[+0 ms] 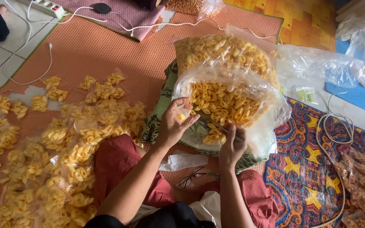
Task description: Manually packaging snacks by scooping them from a large bulk bag into small plastic bags using a spoon.
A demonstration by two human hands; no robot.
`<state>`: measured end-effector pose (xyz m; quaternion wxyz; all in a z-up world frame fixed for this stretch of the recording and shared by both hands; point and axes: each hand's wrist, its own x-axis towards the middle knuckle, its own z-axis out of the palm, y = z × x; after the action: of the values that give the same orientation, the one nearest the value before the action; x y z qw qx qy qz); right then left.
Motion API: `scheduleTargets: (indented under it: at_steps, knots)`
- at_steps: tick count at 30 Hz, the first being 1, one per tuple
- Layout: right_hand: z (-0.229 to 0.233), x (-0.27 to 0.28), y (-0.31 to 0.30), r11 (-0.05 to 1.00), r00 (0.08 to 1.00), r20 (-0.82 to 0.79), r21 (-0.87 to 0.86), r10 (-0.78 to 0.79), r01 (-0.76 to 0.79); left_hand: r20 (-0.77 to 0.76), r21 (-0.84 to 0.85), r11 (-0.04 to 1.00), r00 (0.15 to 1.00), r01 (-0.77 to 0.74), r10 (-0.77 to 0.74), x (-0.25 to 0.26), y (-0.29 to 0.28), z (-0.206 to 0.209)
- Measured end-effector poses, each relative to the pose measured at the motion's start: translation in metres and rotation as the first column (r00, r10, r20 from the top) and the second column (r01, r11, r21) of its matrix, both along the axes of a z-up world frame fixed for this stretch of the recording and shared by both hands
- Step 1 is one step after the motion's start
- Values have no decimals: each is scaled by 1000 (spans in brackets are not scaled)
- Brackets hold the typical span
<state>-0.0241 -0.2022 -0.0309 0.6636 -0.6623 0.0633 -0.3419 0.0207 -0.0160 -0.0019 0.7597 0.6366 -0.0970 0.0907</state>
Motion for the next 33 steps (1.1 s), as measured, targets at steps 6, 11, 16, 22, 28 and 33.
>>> scheduleTargets:
  at_steps: [6,11,16,22,28,33]
  knots:
    - [10,-10,-18,997,997,-50,47,-59,61,-9,2,1000,1000,19,-19,0,-5,5]
    - [16,-11,-45,999,1000,18,28,-17,17,-42,54,996,996,76,-74,8,-15,-4]
    - [71,-15,-61,998,993,117,-66,19,-11,-45,232,970,997,77,-68,15,-27,-3]
    - [132,-19,-40,962,979,161,-260,124,-79,39,362,932,998,35,-52,29,-46,-17]
    - [148,-27,-14,831,955,99,-523,280,-190,72,355,935,997,0,-28,24,-51,-2]
    - [174,-50,10,483,906,106,-868,410,-117,90,387,921,996,-36,2,22,-53,-10]
